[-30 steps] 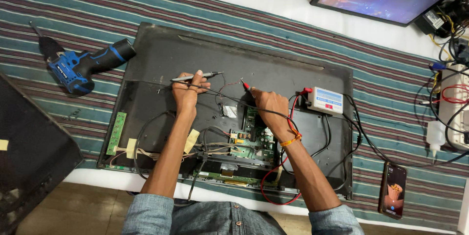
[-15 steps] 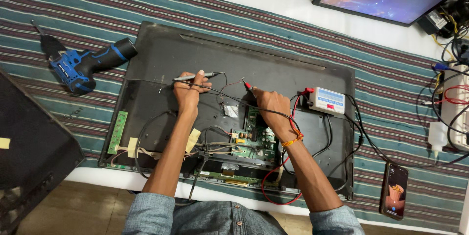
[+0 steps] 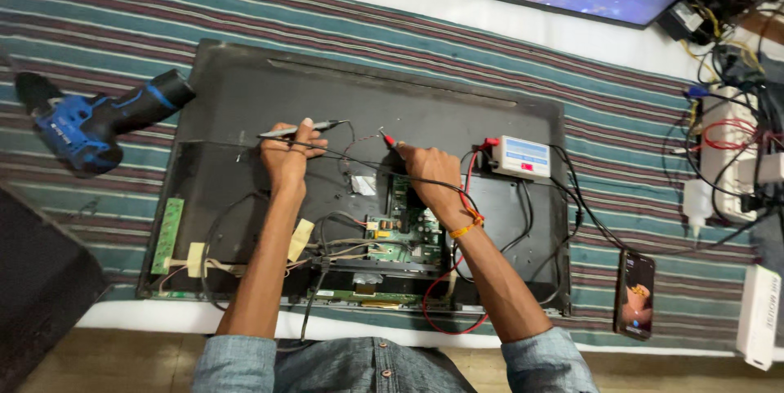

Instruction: The person retrieves a power supply and multimeter probes from a drawer, connects the power supply to a disassembled television, and uses the multimeter to test points on the internal circuit board. The person adjusts the probes and checks readings throughout the process.

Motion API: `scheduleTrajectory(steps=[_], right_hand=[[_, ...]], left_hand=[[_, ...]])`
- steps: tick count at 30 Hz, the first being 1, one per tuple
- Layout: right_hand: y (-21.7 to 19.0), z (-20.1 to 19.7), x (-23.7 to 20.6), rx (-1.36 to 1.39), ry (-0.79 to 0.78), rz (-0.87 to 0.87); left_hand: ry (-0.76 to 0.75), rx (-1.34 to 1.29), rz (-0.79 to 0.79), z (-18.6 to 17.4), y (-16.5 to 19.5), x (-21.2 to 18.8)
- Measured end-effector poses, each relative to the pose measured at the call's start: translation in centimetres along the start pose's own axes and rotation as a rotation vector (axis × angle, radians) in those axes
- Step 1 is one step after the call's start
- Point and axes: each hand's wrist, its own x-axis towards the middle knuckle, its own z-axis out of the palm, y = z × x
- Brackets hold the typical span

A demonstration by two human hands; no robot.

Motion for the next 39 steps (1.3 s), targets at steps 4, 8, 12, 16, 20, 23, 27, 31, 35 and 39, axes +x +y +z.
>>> scheduleTrajectory(steps=[4,8,12,16,20,23,27,31,35,39], right_hand=[[-0.06,0.18,0.08,-0.012,-0.003,-0.008],[-0.16,0.23,0.04,-0.010,-0.021,0.020],[-0.09,0.31,0.15,-0.008,-0.010,0.005],[-0.05,0.36,0.16,-0.008,-0.028,0.008],[-0.14,0.34,0.07,-0.001,-0.016,0.008],[-0.18,0.28,0.07,-0.005,-0.015,0.003],[-0.24,0.22,0.20,-0.003,-0.044,0.024],[-0.28,0.08,0.17,0.006,-0.049,0.020],[-0.31,-0.05,0.15,0.001,-0.050,0.003],[-0.39,-0.07,0.21,-0.011,-0.054,0.010]], left_hand=[[-0.025,-0.015,0.022,-0.02,0.42,-0.16],[-0.021,0.012,0.023,-0.01,0.71,-0.42],[-0.016,0.012,0.021,0.10,0.73,-0.19],[-0.019,-0.016,0.012,0.01,0.57,-0.04],[-0.011,-0.009,0.007,-0.05,0.51,-0.06],[-0.008,-0.001,0.011,-0.06,0.56,-0.08],[-0.006,-0.012,0.011,0.01,0.63,-0.03],[-0.005,-0.009,0.021,0.05,0.71,-0.16],[0.006,0.012,0.012,0.11,0.87,-0.20],[0.006,0.013,0.012,0.14,0.93,-0.26]])
